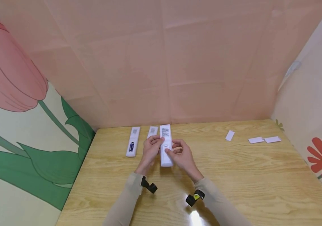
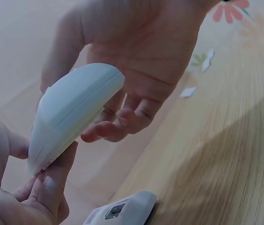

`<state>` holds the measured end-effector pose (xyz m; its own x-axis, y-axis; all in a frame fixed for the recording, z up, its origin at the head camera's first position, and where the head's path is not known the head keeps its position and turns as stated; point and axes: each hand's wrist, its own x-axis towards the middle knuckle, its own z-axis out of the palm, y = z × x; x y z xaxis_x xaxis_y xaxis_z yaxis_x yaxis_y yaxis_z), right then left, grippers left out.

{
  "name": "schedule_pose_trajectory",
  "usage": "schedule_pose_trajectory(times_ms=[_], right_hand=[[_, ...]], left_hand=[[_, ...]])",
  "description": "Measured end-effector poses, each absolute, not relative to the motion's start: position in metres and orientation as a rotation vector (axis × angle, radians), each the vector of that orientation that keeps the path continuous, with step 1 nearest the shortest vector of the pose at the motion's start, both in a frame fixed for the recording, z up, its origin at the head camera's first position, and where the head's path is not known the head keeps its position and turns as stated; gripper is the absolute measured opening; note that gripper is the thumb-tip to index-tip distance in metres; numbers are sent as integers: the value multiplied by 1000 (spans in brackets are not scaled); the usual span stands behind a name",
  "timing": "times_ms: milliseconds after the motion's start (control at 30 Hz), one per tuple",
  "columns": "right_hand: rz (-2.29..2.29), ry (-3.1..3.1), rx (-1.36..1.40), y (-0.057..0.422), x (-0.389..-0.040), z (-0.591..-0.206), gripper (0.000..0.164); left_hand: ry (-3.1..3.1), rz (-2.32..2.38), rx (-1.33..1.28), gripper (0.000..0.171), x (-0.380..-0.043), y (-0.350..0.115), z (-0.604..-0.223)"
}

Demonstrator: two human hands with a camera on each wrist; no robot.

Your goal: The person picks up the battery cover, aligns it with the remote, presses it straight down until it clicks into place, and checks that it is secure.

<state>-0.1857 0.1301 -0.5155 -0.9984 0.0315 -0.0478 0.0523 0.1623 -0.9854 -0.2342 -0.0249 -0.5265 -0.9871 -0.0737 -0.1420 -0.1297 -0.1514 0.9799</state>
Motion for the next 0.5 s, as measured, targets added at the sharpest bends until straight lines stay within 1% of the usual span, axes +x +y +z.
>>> schedule_pose_trajectory(times_ms=[500], right_hand=[[-1988,2260,122,134,-185,-514,43]], left_hand=[[2021,2312,-240,26,-234,-27,-523]])
